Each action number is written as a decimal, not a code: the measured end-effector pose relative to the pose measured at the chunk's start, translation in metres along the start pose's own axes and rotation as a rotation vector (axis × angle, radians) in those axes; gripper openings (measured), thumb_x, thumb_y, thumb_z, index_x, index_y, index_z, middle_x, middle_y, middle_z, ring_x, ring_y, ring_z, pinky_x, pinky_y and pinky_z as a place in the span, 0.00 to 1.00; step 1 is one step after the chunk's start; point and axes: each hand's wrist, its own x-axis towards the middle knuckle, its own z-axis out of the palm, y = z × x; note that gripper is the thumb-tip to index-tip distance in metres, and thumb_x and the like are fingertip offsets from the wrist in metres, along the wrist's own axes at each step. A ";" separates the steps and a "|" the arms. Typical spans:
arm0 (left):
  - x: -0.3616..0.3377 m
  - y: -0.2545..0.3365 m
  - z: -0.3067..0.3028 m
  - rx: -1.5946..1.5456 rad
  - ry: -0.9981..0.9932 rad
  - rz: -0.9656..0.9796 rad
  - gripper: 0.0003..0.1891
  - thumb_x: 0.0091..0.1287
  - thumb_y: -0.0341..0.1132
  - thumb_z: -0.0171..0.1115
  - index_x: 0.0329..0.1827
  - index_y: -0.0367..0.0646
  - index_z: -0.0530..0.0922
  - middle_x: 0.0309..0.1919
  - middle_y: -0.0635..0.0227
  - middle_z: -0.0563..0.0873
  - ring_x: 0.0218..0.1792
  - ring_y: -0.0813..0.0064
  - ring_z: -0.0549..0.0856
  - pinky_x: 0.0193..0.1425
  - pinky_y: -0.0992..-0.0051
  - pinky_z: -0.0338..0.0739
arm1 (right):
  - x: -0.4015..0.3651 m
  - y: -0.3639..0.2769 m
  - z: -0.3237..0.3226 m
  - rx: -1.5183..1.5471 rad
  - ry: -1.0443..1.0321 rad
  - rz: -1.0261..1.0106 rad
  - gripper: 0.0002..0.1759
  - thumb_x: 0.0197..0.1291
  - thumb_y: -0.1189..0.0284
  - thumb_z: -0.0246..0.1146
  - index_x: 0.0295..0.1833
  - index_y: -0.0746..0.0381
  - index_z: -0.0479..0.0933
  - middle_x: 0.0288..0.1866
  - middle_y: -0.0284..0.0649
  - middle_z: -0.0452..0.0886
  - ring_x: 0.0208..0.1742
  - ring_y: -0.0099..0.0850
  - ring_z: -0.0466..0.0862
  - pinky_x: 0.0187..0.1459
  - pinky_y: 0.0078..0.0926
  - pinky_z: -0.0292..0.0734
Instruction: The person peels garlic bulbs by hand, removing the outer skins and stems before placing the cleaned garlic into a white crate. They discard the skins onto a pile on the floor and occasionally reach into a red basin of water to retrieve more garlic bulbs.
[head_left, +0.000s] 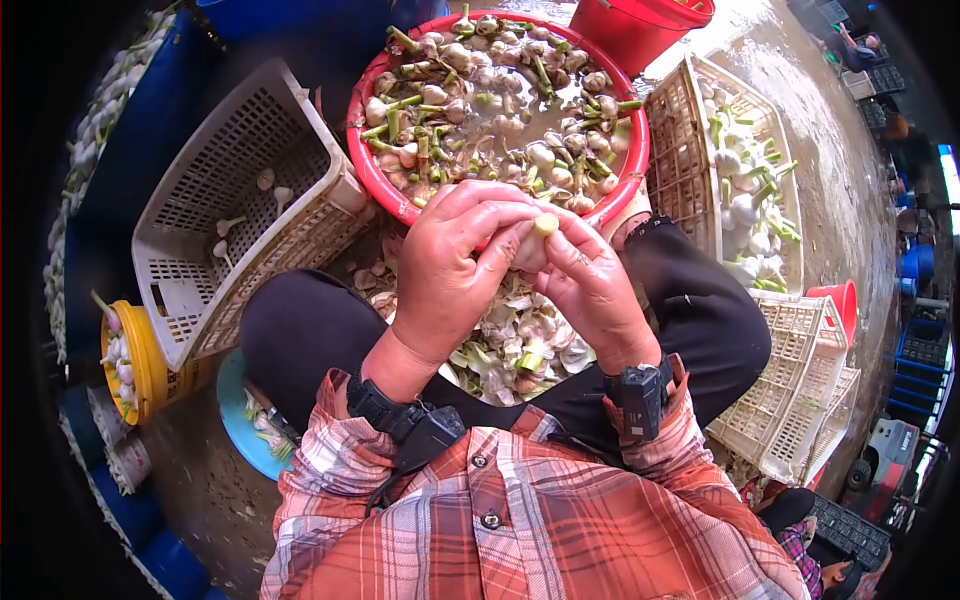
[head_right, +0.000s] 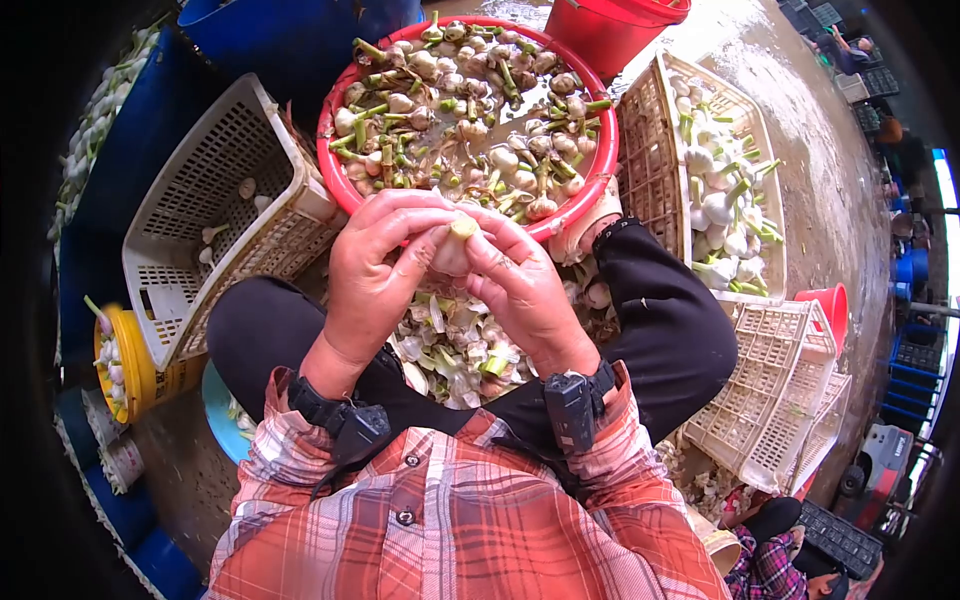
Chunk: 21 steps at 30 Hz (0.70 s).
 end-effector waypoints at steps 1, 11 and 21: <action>-0.001 0.000 0.002 -0.005 -0.004 -0.003 0.06 0.68 0.26 0.67 0.46 0.38 0.87 0.47 0.60 0.88 0.51 0.63 0.87 0.57 0.69 0.80 | -0.001 0.004 0.002 0.031 0.013 0.023 0.27 0.74 0.66 0.65 0.74 0.62 0.70 0.67 0.38 0.78 0.66 0.28 0.80 0.61 0.30 0.78; -0.002 -0.012 0.001 -0.495 0.160 -0.522 0.07 0.79 0.31 0.59 0.49 0.36 0.80 0.46 0.71 0.85 0.48 0.83 0.83 0.54 0.79 0.78 | 0.015 -0.016 0.010 -0.407 -0.035 -0.170 0.30 0.71 0.68 0.69 0.74 0.65 0.68 0.56 0.38 0.83 0.54 0.24 0.83 0.57 0.22 0.79; 0.000 -0.012 -0.002 -0.243 0.074 -0.164 0.06 0.69 0.26 0.68 0.46 0.39 0.89 0.49 0.65 0.85 0.52 0.71 0.85 0.59 0.73 0.79 | 0.009 -0.003 0.013 -0.228 0.085 -0.191 0.23 0.71 0.66 0.69 0.65 0.65 0.72 0.57 0.40 0.82 0.54 0.25 0.84 0.52 0.23 0.83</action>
